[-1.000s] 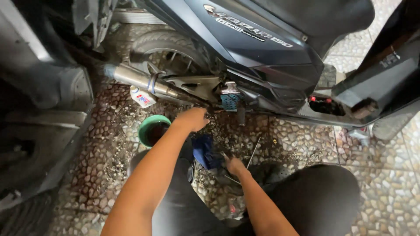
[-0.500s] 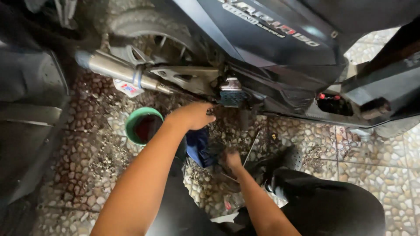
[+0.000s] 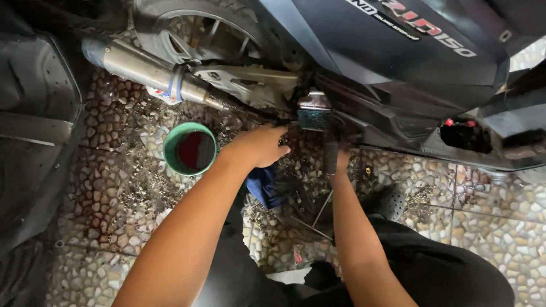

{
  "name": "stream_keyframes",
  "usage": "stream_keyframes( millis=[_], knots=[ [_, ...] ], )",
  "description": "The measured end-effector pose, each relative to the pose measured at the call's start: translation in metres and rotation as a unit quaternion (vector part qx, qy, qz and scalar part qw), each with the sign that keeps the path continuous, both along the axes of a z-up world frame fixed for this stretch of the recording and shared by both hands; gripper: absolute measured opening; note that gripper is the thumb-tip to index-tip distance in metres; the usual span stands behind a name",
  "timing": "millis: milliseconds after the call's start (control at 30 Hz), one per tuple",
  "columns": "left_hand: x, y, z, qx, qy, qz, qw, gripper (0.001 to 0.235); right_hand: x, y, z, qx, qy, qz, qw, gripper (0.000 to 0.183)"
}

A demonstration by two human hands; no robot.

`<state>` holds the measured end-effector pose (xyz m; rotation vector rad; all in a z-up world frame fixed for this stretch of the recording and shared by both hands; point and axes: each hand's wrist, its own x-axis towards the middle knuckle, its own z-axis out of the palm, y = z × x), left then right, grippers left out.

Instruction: The person crouches beside a scooter and uses a wrench on the exhaust and underbody area. They then pick up a small metal part and wipe it thoroughly with a blue cloth, turning it over while cleaning, before resuming work on the scooter with the wrench.

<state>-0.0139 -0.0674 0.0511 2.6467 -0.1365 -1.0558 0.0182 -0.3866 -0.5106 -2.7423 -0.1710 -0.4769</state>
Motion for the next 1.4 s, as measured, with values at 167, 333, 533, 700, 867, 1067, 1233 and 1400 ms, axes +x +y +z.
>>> stream_keyframes(
  millis=[167,333,533,700,867,1067,1233,1400],
  knots=[
    [0.003,0.003,-0.003,-0.005,0.003,0.009,1.000,0.067,0.020,0.010,0.032,0.248,0.132,-0.103,0.954,0.050],
    [0.003,0.008,-0.014,-0.020,0.006,0.010,1.000,0.067,0.008,0.009,0.023,0.408,0.182,-0.184,0.876,0.056],
    [0.007,0.005,-0.019,-0.016,0.010,0.004,1.000,0.067,-0.029,0.028,0.127,0.633,0.221,-0.175,0.721,0.054],
    [0.007,0.004,-0.028,-0.033,0.014,0.001,0.999,0.068,-0.052,0.042,0.151,0.809,0.239,-0.113,0.526,0.051],
    [0.009,0.008,-0.042,-0.061,0.004,-0.009,0.998,0.069,-0.014,0.054,0.156,0.921,0.244,-0.011,0.304,0.049],
    [0.009,0.008,-0.030,-0.036,0.030,-0.006,0.999,0.070,0.013,0.071,0.162,0.968,0.197,-0.091,0.122,0.041],
    [0.010,0.010,-0.036,-0.045,0.033,-0.012,0.998,0.071,0.016,0.067,0.159,0.966,0.203,-0.121,0.106,0.036],
    [0.009,0.008,-0.034,-0.053,0.027,-0.014,0.998,0.071,0.023,0.056,0.136,0.941,0.259,-0.134,0.171,0.046]
  ],
)
